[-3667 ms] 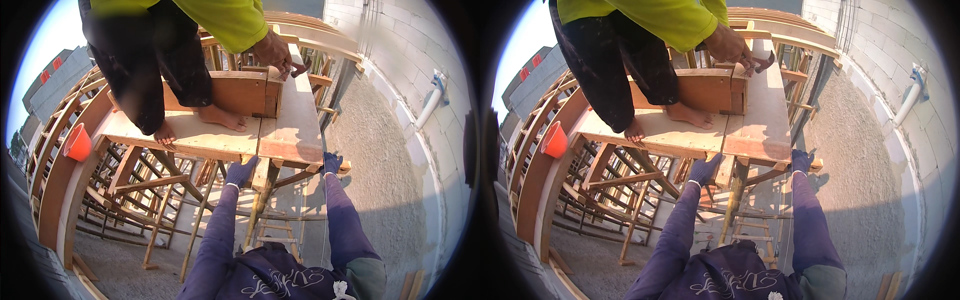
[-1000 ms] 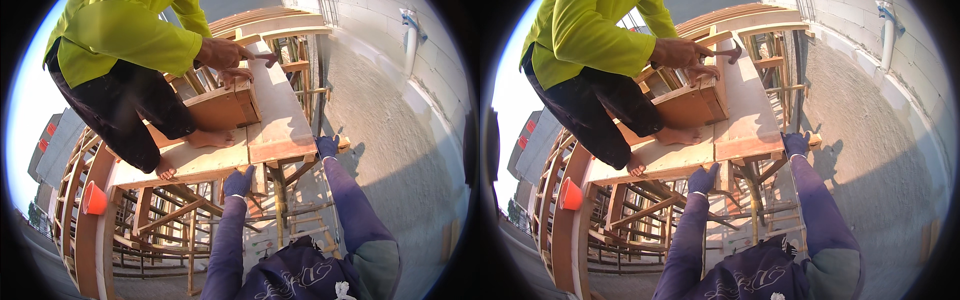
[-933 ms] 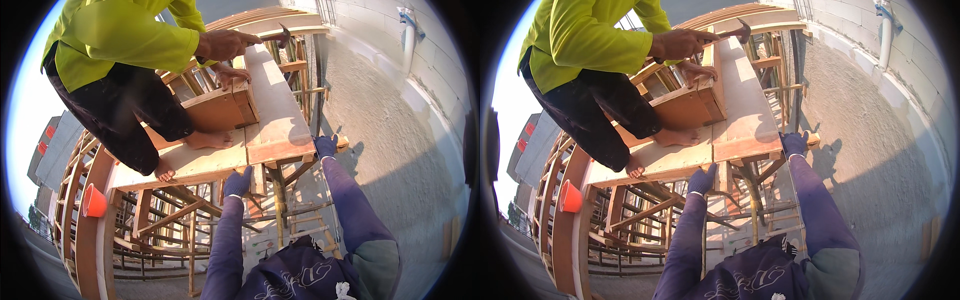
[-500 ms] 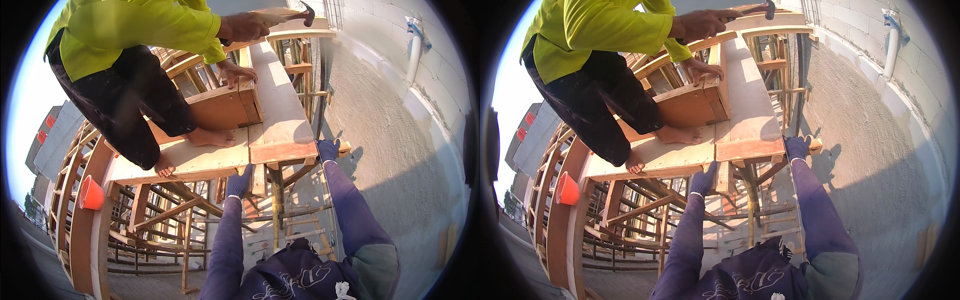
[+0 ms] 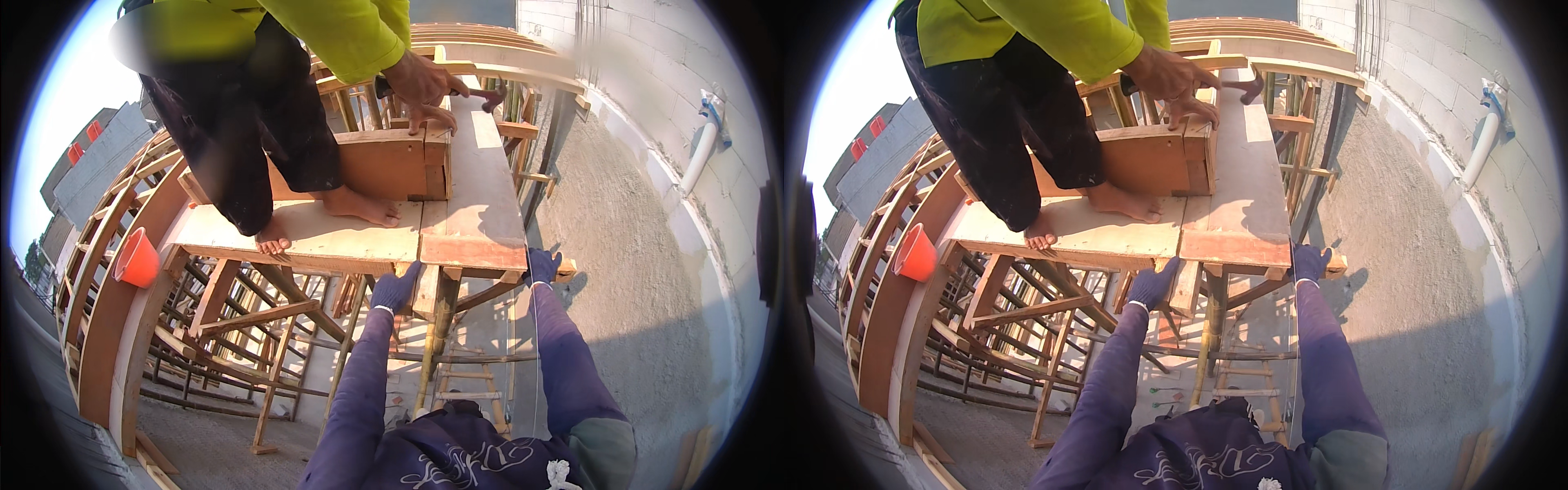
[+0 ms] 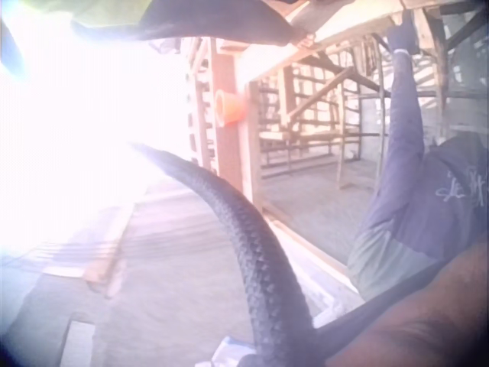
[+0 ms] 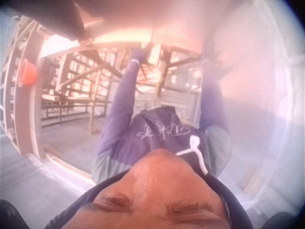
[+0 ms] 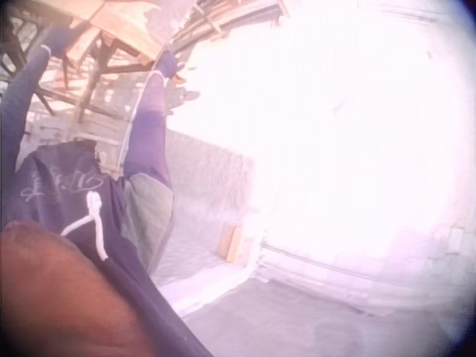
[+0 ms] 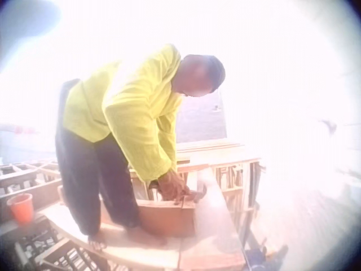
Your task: The person assists in assembling a curved wooden structure by holding and aligning wooden planks while a coworker hammers nails. The person uses both hands to stabilize the planks and occasionally passes a small wooden block to the coworker.
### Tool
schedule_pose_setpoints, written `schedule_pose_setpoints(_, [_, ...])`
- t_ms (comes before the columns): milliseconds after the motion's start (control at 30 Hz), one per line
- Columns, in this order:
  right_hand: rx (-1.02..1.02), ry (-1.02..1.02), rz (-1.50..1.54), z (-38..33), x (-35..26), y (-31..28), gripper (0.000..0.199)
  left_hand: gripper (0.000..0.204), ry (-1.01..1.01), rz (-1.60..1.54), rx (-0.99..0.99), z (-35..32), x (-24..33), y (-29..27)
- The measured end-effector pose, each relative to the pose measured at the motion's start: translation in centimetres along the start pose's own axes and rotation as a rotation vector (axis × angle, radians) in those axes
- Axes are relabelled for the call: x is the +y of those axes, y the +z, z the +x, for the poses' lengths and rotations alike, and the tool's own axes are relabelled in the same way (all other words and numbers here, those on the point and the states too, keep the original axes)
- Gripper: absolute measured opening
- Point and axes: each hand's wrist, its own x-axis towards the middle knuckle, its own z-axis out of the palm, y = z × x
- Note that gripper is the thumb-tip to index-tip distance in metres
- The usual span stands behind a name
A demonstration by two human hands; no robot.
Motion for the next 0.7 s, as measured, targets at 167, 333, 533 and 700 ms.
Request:
schedule_pose_setpoints(167, [0.033,0.014,-0.010,0.7,1.7,1.6,0.015,0.102,0.089,0.009,-0.019,0.6,-0.2,0.5])
schedule_pose_setpoints(333, [-0.029,0.024,-0.046,0.3,0.8,1.0,0.016,0.110,-0.056,-0.089,-0.006,-0.4,1.0,-0.6])
schedule_pose_setpoints(533, [-0.062,-0.011,0.016,0.3,-2.4,1.9,0.014,0.081,-0.047,0.080,0.014,0.0,-1.9,-0.7])
schedule_pose_setpoints(700, [0.037,0.040,0.152,1.4,1.9,6.9,0.015,0.093,-0.016,0.022,0.025,3.4,-3.7,2.3])
